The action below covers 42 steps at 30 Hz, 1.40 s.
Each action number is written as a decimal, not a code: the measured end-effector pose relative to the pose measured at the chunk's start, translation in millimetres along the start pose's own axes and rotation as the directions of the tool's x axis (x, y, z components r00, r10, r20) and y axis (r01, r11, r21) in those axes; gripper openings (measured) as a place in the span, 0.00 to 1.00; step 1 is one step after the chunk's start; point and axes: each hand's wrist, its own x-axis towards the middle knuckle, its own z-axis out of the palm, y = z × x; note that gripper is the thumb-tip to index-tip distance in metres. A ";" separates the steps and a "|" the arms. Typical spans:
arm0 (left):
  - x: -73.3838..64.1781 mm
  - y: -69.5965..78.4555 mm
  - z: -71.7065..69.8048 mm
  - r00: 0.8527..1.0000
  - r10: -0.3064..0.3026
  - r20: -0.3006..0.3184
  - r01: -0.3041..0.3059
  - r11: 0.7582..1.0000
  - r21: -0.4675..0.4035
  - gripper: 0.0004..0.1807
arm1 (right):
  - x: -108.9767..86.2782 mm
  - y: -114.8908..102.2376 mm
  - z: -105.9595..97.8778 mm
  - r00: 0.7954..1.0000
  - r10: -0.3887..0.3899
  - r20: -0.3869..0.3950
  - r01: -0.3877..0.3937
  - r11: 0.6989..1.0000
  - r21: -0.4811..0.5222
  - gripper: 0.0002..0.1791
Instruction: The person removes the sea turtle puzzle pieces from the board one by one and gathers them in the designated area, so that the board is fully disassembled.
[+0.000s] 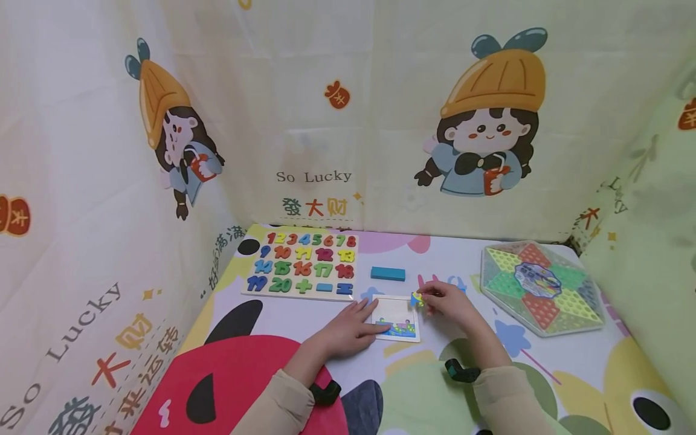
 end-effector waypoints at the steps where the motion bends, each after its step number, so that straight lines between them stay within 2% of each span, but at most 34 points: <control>1: -0.3 0.1 -0.2 1.000 -0.003 -0.001 0.003 1.000 -0.002 0.26 | -0.5 1.4 -3.3 1.000 0.010 -0.008 -0.010 1.000 -0.005 0.13; 6: -2.1 2.1 -3.2 1.000 -0.013 0.002 0.013 1.000 -0.022 0.26 | -2.8 9.3 -14.1 0.997 0.063 -0.040 -0.064 0.997 -0.041 0.13; 10: -2.4 1.2 -2.2 1.000 -0.022 0.005 0.022 1.000 -0.018 0.26 | -3.3 13.7 -16.0 0.996 0.086 -0.033 -0.089 0.993 -0.072 0.12; 13: -1.9 -0.1 -0.6 1.000 -0.028 0.007 0.028 0.999 -0.017 0.26 | -4.0 13.6 -15.5 0.995 0.093 -0.028 -0.096 0.987 -0.132 0.11; 17: -1.2 -0.9 1.0 1.000 -0.028 0.002 0.028 0.999 -0.022 0.26 | -5.8 10.4 -13.1 0.995 0.083 -0.048 -0.092 0.968 -0.233 0.09; 24: -1.1 -1.4 3.6 0.999 -0.016 -0.038 0.016 1.000 -0.009 0.26 | -6.0 7.6 -8.0 0.994 0.055 -0.093 -0.083 0.941 -0.329 0.06; 32: -0.7 -0.6 4.7 0.998 -0.006 -0.055 0.007 1.000 0.031 0.27 | -6.9 12.1 -6.7 0.991 -0.060 -0.123 0.004 0.910 -0.415 0.06; 37: -0.1 0.8 4.4 0.998 0.001 -0.057 0.002 0.999 0.051 0.28 | -13.0 5.5 -4.8 0.983 -0.102 -0.153 0.032 0.915 -0.402 0.08; 39: 0.0 1.5 4.4 0.998 0.000 -0.058 0.004 0.998 0.060 0.29 | -16.1 1.2 -1.6 0.983 -0.132 -0.129 0.069 0.910 -0.408 0.08; 42: 0.3 1.9 4.0 0.998 -0.003 -0.055 0.007 0.997 0.073 0.29 | -21.6 -5.1 5.9 0.980 -0.198 -0.029 0.165 0.880 -0.445 0.09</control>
